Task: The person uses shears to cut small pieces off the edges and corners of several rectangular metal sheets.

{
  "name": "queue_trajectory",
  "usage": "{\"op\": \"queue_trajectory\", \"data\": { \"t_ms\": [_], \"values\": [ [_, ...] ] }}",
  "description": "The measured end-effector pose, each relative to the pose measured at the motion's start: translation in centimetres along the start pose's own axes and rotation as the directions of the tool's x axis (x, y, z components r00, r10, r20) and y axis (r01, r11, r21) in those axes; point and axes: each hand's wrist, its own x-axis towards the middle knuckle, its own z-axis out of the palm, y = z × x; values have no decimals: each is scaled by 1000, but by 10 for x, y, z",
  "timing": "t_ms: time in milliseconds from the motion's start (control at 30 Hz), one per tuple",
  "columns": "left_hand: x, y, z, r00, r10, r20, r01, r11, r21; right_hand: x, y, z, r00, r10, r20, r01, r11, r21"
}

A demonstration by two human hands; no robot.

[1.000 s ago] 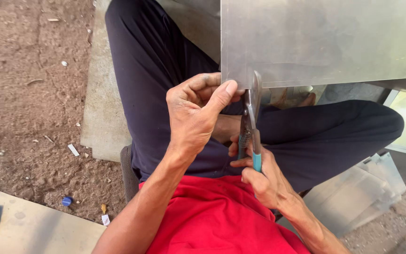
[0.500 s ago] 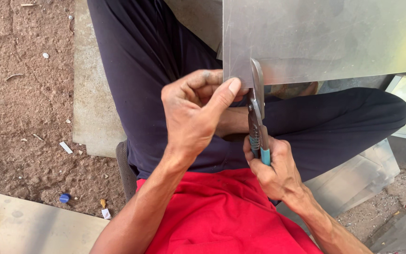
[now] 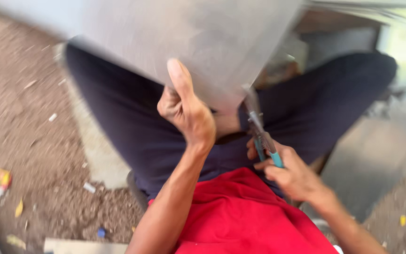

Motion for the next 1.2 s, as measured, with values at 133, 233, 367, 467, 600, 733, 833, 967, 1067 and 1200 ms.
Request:
{"op": "queue_trajectory", "data": {
  "t_ms": [133, 233, 367, 467, 600, 733, 833, 967, 1067, 1200],
  "values": [
    [-20, 3, 18, 859, -279, 430, 340, 938, -70, -12, 33, 20, 948, -194, -253, 234, 963, 136],
    [-26, 20, 29, 772, -309, 555, 496, 839, -223, -3, 32, 27, 947, -227, -227, 283, 924, 259],
    [-26, 26, 30, 776, -344, 528, 470, 875, -121, 9, 20, 26, 938, -260, -230, 315, 917, 246],
    [-27, 25, 31, 811, -261, 523, 387, 911, -145, 8, 11, 25, 929, -279, -242, 324, 931, 168],
    [-29, 21, 31, 805, -318, 500, 433, 892, -131, 8, 6, 25, 929, -264, -258, 310, 938, 157],
    [-28, 22, 31, 801, -302, 517, 431, 890, -147, 10, 6, 22, 921, -247, -301, 277, 959, 61],
    [-28, 25, 32, 807, -284, 518, 416, 895, -158, 16, 13, 25, 898, -269, -347, 278, 960, -24],
    [-25, 32, 33, 814, -272, 514, 402, 901, -161, 24, 23, 24, 860, -309, -407, 303, 950, -80],
    [-22, 39, 27, 875, -314, 368, 439, 834, -335, 11, 25, 12, 731, -523, -437, 331, 833, -443],
    [-42, 41, 69, 909, -385, 162, 415, 792, -448, -2, 26, 1, 796, -415, -441, 257, 891, -375]
  ]
}}
